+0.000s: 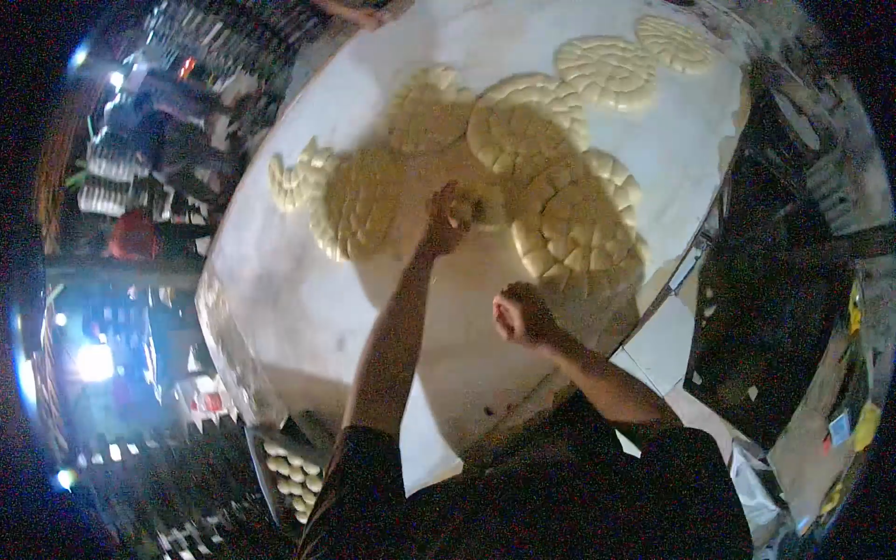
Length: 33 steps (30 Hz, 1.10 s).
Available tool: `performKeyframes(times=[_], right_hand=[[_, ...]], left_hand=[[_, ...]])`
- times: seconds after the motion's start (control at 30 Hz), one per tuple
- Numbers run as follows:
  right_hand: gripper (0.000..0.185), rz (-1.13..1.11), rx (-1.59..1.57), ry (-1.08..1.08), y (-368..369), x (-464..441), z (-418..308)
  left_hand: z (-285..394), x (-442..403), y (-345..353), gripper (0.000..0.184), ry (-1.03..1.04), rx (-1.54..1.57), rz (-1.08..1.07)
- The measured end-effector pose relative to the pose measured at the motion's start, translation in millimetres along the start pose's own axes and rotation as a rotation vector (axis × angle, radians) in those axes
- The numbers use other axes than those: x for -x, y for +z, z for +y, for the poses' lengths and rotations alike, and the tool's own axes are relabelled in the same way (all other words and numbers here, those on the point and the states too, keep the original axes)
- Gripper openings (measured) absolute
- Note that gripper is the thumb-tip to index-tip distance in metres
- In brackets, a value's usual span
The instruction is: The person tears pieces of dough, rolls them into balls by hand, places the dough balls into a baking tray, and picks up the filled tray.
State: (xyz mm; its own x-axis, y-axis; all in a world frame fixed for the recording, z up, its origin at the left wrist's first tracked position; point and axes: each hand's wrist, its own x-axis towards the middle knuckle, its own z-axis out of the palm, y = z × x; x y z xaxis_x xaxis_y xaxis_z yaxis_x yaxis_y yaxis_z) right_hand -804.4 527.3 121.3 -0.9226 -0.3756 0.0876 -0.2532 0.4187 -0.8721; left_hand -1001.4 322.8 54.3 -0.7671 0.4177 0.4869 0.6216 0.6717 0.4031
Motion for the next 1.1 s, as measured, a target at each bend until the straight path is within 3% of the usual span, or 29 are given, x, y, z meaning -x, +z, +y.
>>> performKeyframes(times=[0.1,0.2,0.23,0.27,0.33,0.4,0.43,0.5,0.57,0.6,0.63,0.67,0.73,0.83,0.93,1.0,1.03,1.1], right_hand=[[0.013,0.118,0.177,-0.152,7,-4,16],[0.031,0.380,0.205,-0.186,20,-15,24],[0.049,0.359,0.212,-0.137,27,-15,25],[0.051,0.353,0.326,-0.150,27,-16,22],[0.055,0.351,0.560,-0.184,28,-23,13],[0.055,0.371,0.608,-0.198,33,-25,8],[0.055,0.378,0.635,-0.208,36,-25,6],[0.049,0.349,0.547,-0.136,41,-23,0],[0.047,0.337,0.353,-0.151,57,-21,0],[0.047,0.124,0.264,-0.194,75,-12,2],[0.047,-0.092,0.177,-0.228,92,5,-12],[0.048,-0.309,0.089,-0.250,111,25,-27],[0.043,-0.224,0.342,-0.371,162,74,-65],[0.037,0.023,-0.200,0.074,186,113,-101],[0.035,0.030,-0.218,-0.136,177,125,-51],[0.033,0.126,-0.291,0.139,152,119,-19],[0.033,0.203,-0.375,0.253,134,114,-9],[0.032,0.370,-0.277,0.146,77,102,-22]], left_hand=[[44,-38,6,0.076,-0.501,0.365,-0.201],[17,1,2,0.063,-0.423,0.390,-0.320],[0,37,10,0.058,-0.485,0.476,-0.378],[-23,81,22,0.055,-0.545,0.562,-0.426],[-10,152,17,0.048,-0.297,-0.004,-0.494],[113,141,-65,0.041,-0.805,-0.044,-0.403],[135,161,-81,0.033,-0.813,-0.083,-0.382],[173,218,-108,0.031,-0.984,0.683,0.035],[201,272,-121,0.032,-1.073,1.106,0.414],[211,292,-122,0.033,-1.089,1.320,0.614],[219,308,-121,0.033,-1.025,1.503,0.808],[217,327,-116,0.031,-0.913,1.640,0.849],[205,361,-99,0.027,-0.668,1.911,0.908],[237,366,-133,0.022,-0.902,1.292,0.714],[276,373,-182,0.019,-0.783,0.236,0.445],[256,431,-141,0.020,-0.825,0.579,0.741],[254,452,-127,0.021,-0.890,0.680,0.780],[253,484,-111,0.023,-1.067,0.805,0.760]])
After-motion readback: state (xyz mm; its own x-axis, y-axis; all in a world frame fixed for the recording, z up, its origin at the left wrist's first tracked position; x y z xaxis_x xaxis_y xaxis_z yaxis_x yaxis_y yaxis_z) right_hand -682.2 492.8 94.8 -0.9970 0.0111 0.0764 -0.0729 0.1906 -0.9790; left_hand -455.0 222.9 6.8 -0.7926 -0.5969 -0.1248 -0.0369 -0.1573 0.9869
